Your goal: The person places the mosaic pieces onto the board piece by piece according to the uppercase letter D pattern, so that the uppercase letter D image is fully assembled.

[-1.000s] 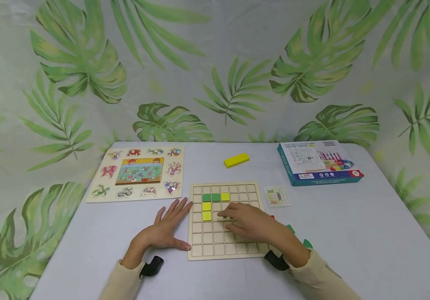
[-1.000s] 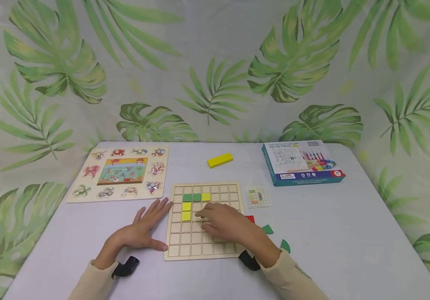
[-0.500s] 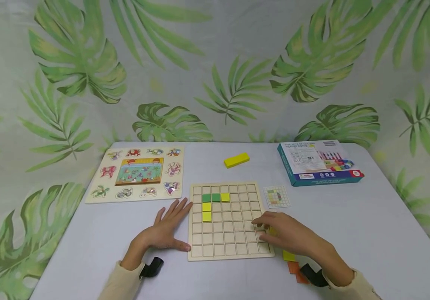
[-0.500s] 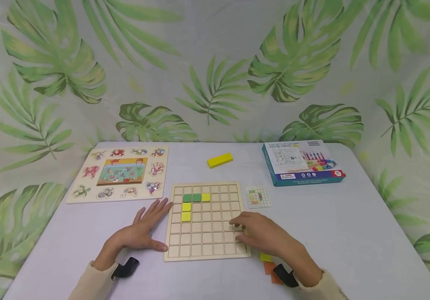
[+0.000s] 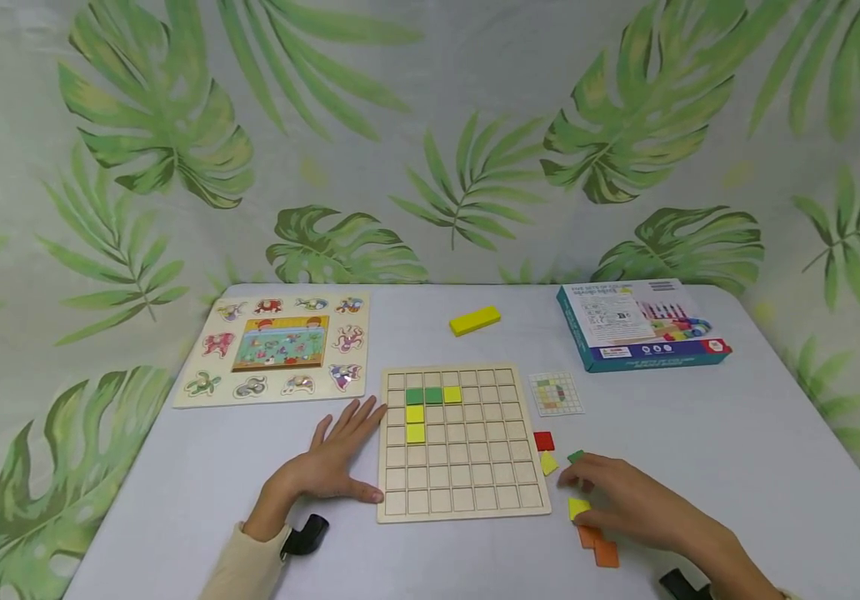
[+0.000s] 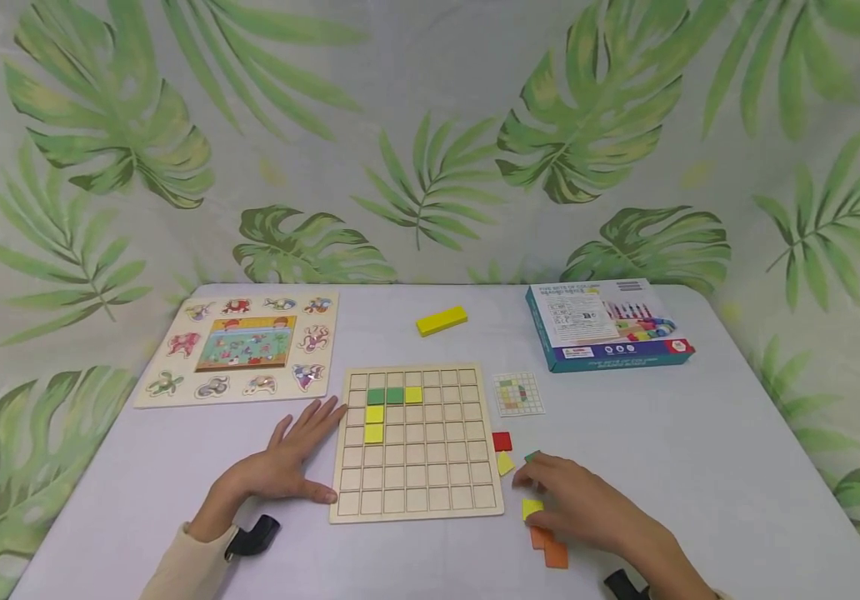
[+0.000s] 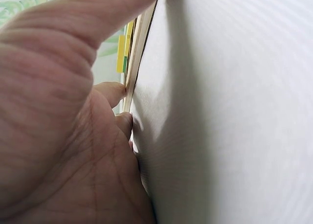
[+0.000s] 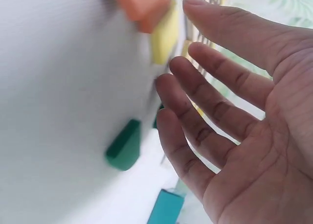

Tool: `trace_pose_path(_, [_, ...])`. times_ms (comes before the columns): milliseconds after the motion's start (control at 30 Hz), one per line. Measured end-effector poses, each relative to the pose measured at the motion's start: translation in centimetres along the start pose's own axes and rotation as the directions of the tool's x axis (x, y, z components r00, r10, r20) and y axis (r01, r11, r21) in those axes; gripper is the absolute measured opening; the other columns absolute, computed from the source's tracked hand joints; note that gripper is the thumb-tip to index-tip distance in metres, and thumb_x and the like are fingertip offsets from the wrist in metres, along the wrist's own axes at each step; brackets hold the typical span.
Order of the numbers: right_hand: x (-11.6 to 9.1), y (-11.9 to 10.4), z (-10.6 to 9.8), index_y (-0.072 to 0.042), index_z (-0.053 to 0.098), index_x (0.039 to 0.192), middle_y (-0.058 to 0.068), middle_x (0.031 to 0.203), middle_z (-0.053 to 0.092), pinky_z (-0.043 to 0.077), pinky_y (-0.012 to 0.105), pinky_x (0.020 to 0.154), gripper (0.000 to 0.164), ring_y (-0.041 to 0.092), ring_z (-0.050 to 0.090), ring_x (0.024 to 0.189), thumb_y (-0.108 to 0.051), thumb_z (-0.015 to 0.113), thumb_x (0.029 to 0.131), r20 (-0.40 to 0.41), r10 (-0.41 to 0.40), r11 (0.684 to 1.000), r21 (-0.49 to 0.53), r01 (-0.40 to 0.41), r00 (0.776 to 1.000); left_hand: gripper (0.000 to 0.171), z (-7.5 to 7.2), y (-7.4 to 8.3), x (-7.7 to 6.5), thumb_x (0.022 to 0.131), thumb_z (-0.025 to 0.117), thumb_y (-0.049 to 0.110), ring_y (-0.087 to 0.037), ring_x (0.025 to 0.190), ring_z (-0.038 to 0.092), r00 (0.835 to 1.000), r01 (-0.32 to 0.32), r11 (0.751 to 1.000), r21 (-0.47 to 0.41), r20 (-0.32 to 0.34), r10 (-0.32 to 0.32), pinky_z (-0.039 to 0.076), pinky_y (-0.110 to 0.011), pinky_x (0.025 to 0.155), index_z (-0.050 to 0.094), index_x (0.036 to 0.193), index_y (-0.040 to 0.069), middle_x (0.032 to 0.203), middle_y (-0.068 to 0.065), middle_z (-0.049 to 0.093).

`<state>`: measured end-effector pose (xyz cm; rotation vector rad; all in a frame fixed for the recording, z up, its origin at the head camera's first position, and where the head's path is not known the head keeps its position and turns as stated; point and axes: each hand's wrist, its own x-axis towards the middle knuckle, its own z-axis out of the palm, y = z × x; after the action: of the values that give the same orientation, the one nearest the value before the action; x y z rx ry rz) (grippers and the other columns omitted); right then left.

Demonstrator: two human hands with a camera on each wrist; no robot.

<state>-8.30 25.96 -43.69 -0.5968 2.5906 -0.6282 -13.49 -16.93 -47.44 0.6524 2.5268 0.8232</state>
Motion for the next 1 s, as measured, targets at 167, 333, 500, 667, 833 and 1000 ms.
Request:
trace_pose_path(167, [-0.7,0.6,0.4,-0.025,0.070,0.111,-0.016,0.101,0.058,0.053,0.025,0.080,0.035,0.004,0.053,0.090,-0.040,0.081,0.082,-0.007,0.026,1.000,-0.018,-0.026,1.000,0.122,0.0,0.1,0.0,0.071,0.088,0.047,-0.037,0.156,-0.009,1.000,0.001,1.000,0.000,0.006,-0.001,-0.007,-0.066,0.117,0.013,0.162,0.013,0.170,-0.011,0.001])
trace_pose_path(333, [-0.9,1.0,0.6,-0.028,0.070,0.107,-0.017,0.098,0.056,0.053,0.024,0.079,0.027,0.003,0.052,0.088,-0.036,0.081,0.083,-0.026,0.040,0.998,-0.042,-0.041,0.999,0.122,0.1,0.1,0.0,0.071,0.088,0.046,-0.038,0.155,-0.008,1.000,-0.003,1.000,0.004,0.005,0.003,-0.007,-0.067,0.117,0.013,0.162,0.012,0.170,-0.013,0.002])
trace_pose_path(500, [-0.8,1.2,0.6,-0.029,0.071,0.103,-0.017,0.097,0.057,0.054,0.024,0.079,0.022,0.003,0.052,0.088,-0.034,0.080,0.083,-0.033,0.025,0.999,-0.031,-0.026,0.999,0.122,-0.1,0.2,-0.3,0.071,0.088,0.045,-0.038,0.155,-0.008,1.000,-0.006,1.000,-0.008,-0.006,0.006,-0.008,-0.067,0.116,0.014,0.162,0.011,0.170,-0.013,0.002])
trace_pose_path(667, [-0.7,1.1,0.6,-0.030,0.069,0.100,-0.017,0.099,0.059,0.056,0.029,0.083,0.020,0.005,0.054,0.089,-0.029,0.081,0.083,-0.026,0.039,0.999,-0.028,-0.039,0.999,0.123,-0.1,0.2,-0.3,0.070,0.089,0.044,-0.040,0.155,-0.009,1.000,-0.017,1.000,-0.022,-0.013,0.016,-0.009,-0.067,0.116,0.013,0.162,0.010,0.169,-0.015,0.001])
trace_pose_path(833, [-0.5,0.9,0.8,-0.027,0.067,0.099,-0.018,0.094,0.060,0.057,0.033,0.083,0.023,0.006,0.053,0.087,-0.022,0.082,0.082,0.003,0.059,0.998,-0.023,-0.059,0.998,0.123,-0.2,0.3,-0.2,0.071,0.089,0.043,-0.039,0.155,-0.009,1.000,-0.005,1.000,-0.029,-0.012,0.005,-0.009,-0.066,0.117,0.014,0.162,0.011,0.170,-0.013,0.001])
trace_pose_path(1000, [-0.3,1.0,0.7,-0.024,0.065,0.099,-0.017,0.091,0.059,0.057,0.031,0.081,0.023,0.004,0.052,0.082,-0.018,0.080,0.084,0.033,0.011,1.000,0.010,-0.011,0.999,0.123,-0.1,0.2,-0.3,0.070,0.089,0.045,-0.039,0.155,-0.009,1.000,-0.019,0.999,-0.033,-0.019,0.018,-0.010,-0.067,0.116,0.014,0.162,0.011,0.170,-0.013,0.001])
